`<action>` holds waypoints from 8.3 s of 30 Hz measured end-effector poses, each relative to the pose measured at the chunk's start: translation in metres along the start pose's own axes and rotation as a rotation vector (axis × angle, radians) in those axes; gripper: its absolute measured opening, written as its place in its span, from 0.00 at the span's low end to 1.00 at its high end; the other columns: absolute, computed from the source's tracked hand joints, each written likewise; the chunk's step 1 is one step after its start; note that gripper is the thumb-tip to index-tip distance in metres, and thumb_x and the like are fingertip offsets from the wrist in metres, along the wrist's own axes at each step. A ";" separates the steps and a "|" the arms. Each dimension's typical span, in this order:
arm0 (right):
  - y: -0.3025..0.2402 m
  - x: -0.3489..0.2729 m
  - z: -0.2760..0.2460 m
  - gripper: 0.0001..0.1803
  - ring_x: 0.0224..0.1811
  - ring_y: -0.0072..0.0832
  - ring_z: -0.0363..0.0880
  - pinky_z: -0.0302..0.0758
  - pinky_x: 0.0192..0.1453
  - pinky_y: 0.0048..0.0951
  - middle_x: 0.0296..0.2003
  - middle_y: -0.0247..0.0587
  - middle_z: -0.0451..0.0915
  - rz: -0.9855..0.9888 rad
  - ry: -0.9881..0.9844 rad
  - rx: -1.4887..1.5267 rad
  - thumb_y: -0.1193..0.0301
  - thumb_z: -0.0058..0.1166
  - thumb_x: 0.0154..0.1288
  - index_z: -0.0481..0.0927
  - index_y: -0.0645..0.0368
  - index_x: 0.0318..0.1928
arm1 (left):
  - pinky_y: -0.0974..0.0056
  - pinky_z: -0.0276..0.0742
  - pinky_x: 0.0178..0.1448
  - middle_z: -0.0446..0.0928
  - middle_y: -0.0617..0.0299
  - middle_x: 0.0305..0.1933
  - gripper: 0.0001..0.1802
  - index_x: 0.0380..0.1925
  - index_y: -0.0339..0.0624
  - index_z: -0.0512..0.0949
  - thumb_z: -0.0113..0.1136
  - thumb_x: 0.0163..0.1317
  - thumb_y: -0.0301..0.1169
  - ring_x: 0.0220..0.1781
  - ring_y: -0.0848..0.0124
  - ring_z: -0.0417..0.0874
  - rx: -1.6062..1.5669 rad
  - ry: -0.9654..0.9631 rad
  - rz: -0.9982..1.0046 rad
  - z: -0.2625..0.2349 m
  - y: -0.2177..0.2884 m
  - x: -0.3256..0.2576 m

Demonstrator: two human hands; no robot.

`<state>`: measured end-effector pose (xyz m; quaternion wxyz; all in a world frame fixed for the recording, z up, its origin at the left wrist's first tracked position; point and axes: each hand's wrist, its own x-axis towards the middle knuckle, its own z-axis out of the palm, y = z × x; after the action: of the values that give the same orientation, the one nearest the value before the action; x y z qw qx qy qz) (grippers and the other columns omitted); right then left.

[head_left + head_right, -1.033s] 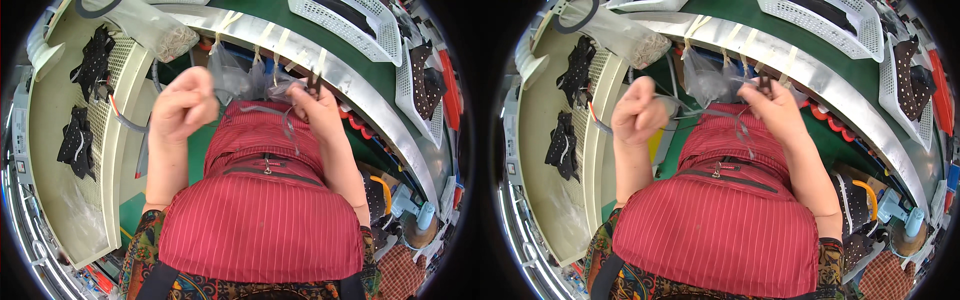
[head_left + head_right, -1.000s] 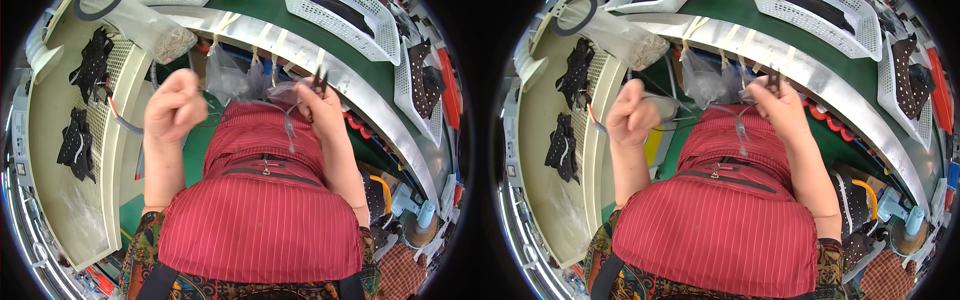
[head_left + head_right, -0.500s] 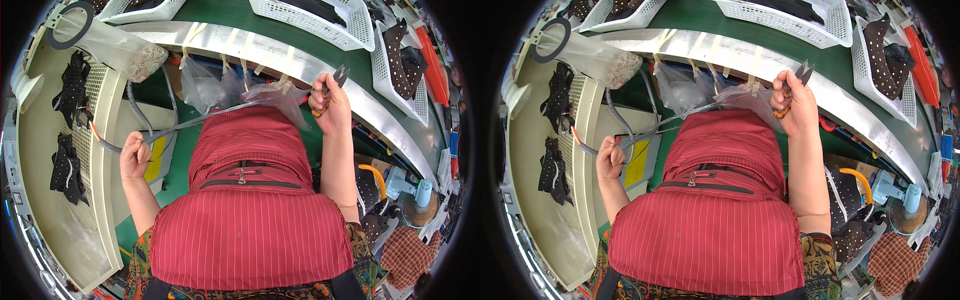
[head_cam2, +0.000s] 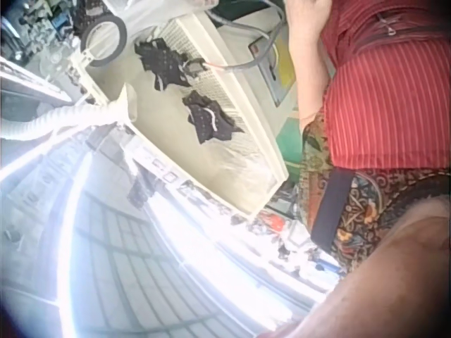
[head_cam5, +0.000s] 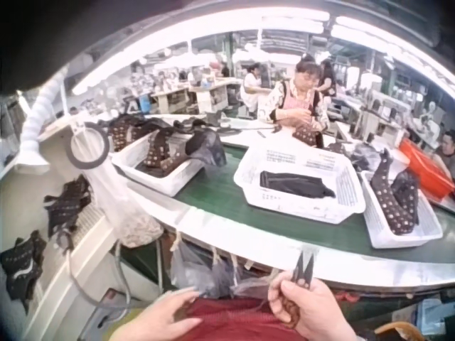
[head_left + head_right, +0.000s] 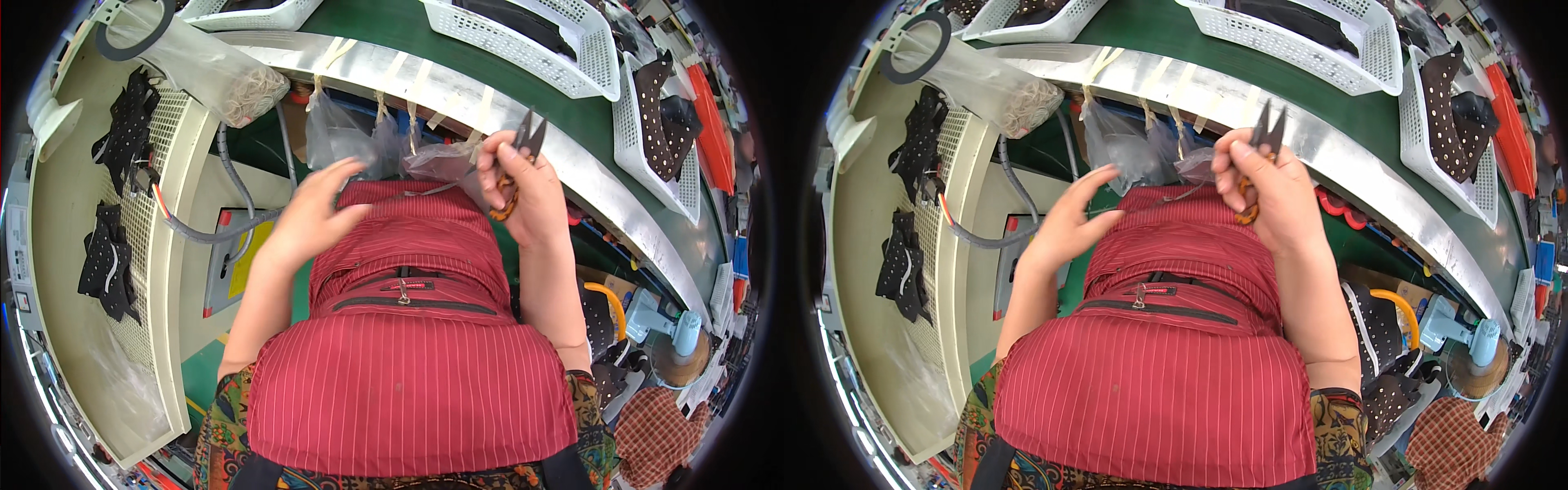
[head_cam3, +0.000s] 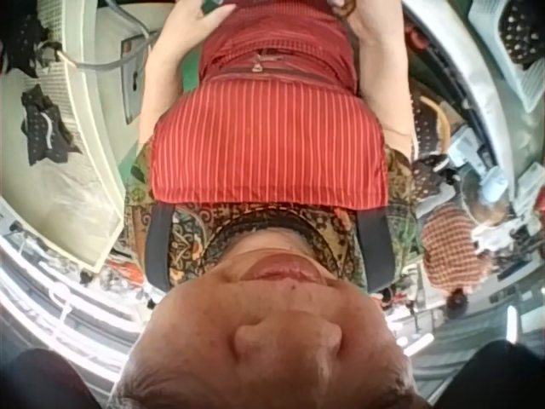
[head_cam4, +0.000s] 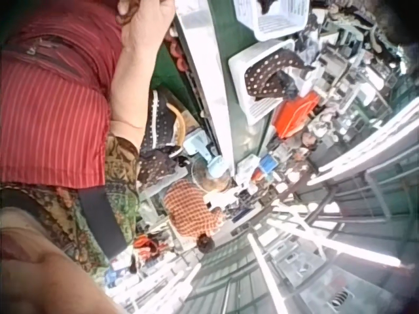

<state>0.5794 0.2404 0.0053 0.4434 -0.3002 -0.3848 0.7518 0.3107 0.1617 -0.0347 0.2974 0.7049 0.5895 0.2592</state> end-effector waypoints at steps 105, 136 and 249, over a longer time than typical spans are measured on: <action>0.044 -0.019 0.011 0.12 0.23 0.21 0.73 0.69 0.28 0.22 0.25 0.35 0.76 -0.294 -0.249 -0.802 0.84 0.53 0.53 0.70 0.59 0.37 | 0.70 0.78 0.41 0.80 0.57 0.36 0.04 0.32 0.39 0.76 0.58 0.58 0.20 0.38 0.65 0.81 -1.638 0.459 0.138 -0.080 -0.016 0.052; 0.038 -0.075 -0.120 0.12 0.41 0.41 0.78 0.74 0.44 0.34 0.37 0.49 0.77 -0.150 0.143 -1.576 0.81 0.53 0.55 0.76 0.61 0.42 | 0.68 0.72 0.47 0.79 0.57 0.40 0.06 0.39 0.42 0.76 0.58 0.61 0.26 0.42 0.71 0.78 -1.150 0.492 0.090 -0.085 0.052 0.026; -0.007 -0.034 -0.005 0.08 0.21 0.07 0.65 0.58 0.22 0.13 0.23 0.20 0.74 0.124 0.088 -0.375 0.71 0.60 0.57 0.83 0.58 0.38 | 0.64 0.65 0.54 0.75 0.59 0.49 0.14 0.48 0.42 0.74 0.51 0.66 0.36 0.52 0.71 0.73 -0.695 0.618 -0.485 -0.006 -0.024 0.054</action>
<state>0.6009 0.2131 0.0120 0.3489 -0.4332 -0.4789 0.6791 0.2992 0.2184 -0.0470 0.3773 0.2983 0.6753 0.5591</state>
